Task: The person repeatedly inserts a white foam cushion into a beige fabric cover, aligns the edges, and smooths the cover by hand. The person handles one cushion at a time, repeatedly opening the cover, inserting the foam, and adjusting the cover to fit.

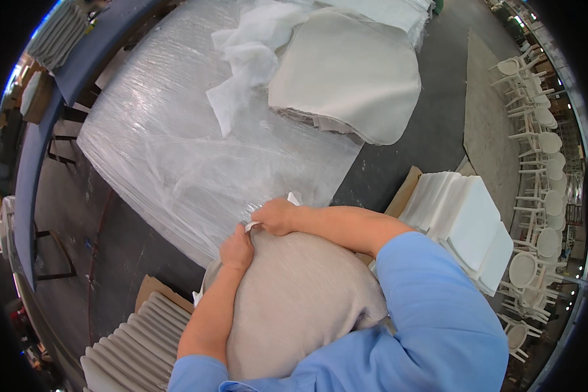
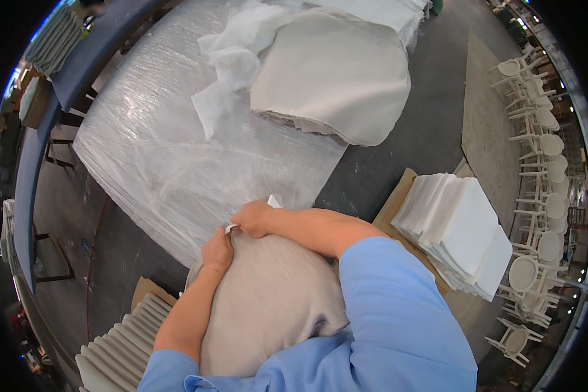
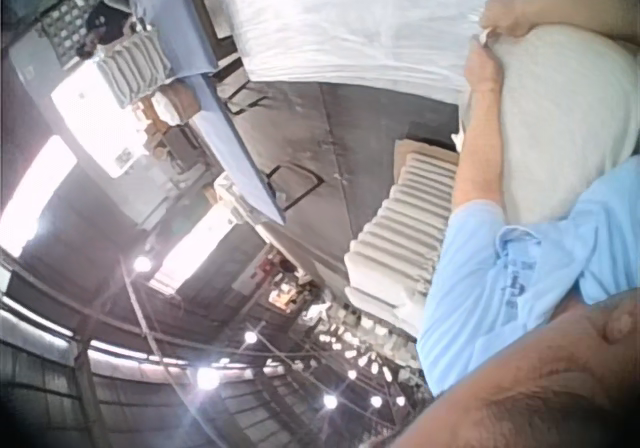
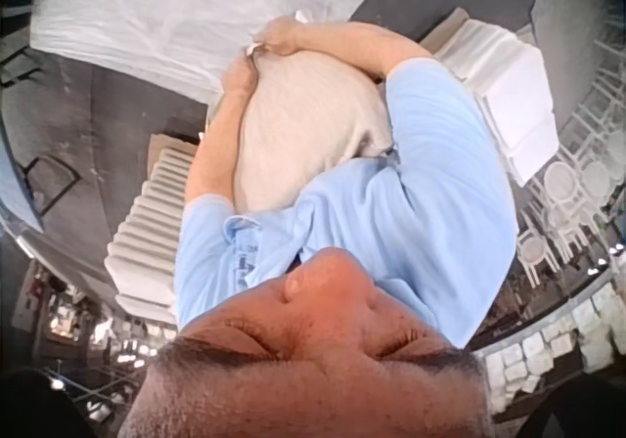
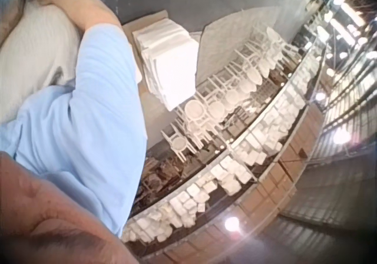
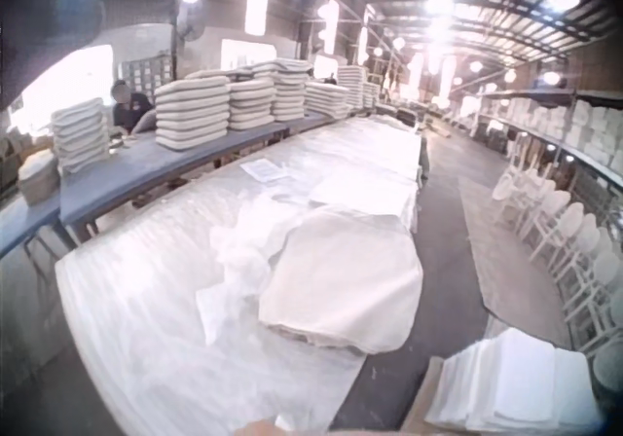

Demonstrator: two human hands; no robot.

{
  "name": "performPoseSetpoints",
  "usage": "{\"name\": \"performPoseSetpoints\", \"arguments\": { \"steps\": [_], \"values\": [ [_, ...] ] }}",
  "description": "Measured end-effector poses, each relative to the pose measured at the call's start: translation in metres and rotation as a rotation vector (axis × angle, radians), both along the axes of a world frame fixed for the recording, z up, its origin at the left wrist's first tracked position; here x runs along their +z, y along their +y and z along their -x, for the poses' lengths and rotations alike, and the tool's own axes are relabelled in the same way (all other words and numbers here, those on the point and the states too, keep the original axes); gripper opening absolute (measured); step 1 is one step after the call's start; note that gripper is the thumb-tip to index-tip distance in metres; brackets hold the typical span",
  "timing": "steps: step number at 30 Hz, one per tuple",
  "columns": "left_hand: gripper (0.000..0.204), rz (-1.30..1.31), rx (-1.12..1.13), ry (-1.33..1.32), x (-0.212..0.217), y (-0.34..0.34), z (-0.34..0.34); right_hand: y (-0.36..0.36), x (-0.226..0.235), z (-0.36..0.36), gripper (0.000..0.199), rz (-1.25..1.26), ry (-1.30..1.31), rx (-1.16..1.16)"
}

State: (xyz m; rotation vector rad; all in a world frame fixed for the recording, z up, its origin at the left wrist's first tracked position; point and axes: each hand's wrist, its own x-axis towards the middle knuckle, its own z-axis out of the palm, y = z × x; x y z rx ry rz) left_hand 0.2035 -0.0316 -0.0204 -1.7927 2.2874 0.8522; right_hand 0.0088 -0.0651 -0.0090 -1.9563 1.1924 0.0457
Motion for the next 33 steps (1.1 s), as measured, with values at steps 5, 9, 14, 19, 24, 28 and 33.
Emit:
{"name": "performPoseSetpoints", "arguments": {
  "steps": [5, 9, 14, 19, 24, 28, 33],
  "values": [
    [0.024, -0.024, -0.042, -0.036, -0.010, -0.015, -0.002, -0.013, -0.022, -0.002, 0.034, 0.033, -0.022, 0.000],
    [0.035, -0.122, -0.016, 0.034, -0.008, -0.017, -0.001, -0.009, -0.022, 0.000, 0.036, 0.053, 0.016, 0.044],
    [0.042, -0.445, 0.159, 0.201, 0.003, -0.019, -0.012, -0.017, -0.006, -0.001, 0.039, -0.033, 0.080, 0.093],
    [0.040, -0.188, 0.159, -0.010, 0.002, 0.002, 0.007, -0.011, -0.015, -0.001, 0.033, 0.009, 0.069, 0.079],
    [0.037, -0.157, 0.125, -0.052, -0.014, -0.012, 0.007, -0.016, -0.017, -0.005, 0.027, 0.001, 0.107, 0.079],
    [0.038, -0.129, 0.063, 0.060, -0.017, -0.016, -0.008, -0.019, -0.011, -0.010, 0.026, -0.025, 0.143, 0.113],
    [0.042, -0.254, 0.008, 0.102, 0.016, 0.000, -0.082, -0.013, -0.022, 0.002, 0.030, 0.011, 0.086, 0.042]
  ]
}}
